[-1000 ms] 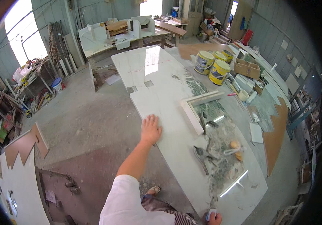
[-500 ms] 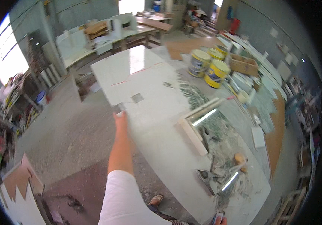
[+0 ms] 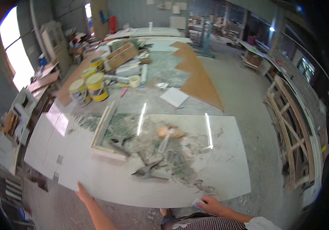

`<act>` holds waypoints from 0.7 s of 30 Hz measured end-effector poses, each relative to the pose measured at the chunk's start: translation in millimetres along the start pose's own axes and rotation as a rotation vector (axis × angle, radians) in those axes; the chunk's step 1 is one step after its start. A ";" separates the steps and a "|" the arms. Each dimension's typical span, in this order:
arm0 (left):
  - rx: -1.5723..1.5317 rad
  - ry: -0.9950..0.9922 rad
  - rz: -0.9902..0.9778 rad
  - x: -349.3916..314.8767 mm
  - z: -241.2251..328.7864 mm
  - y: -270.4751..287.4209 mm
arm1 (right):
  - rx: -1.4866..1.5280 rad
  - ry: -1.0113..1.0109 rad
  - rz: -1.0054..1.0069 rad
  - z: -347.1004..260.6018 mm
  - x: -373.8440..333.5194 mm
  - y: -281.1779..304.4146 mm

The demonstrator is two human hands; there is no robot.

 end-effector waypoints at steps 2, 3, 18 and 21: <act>-0.043 0.066 0.019 -40.8 -17.1 -7.0 | -0.001 0.060 -0.100 -4.0 -19.1 2.1; -0.018 0.050 0.010 -62.8 -22.7 -12.7 | -0.028 0.119 -0.124 -4.1 -30.5 7.7; 0.140 0.210 -0.140 -466.9 -228.4 -104.2 | 0.348 -0.082 0.257 275.4 -217.6 261.1; 0.230 0.336 -0.503 -645.1 -243.4 -134.2 | 0.495 -0.121 0.423 342.4 -249.5 290.7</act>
Point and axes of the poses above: each hand's wrist, its own x-axis towards the middle knuckle, its own y-axis out of the back of the hand, z = x × y, the point moved 8 cm from there along x, towards the middle knuckle, and after that the axes turned 3 degrees about x, right-handed, at the moved point
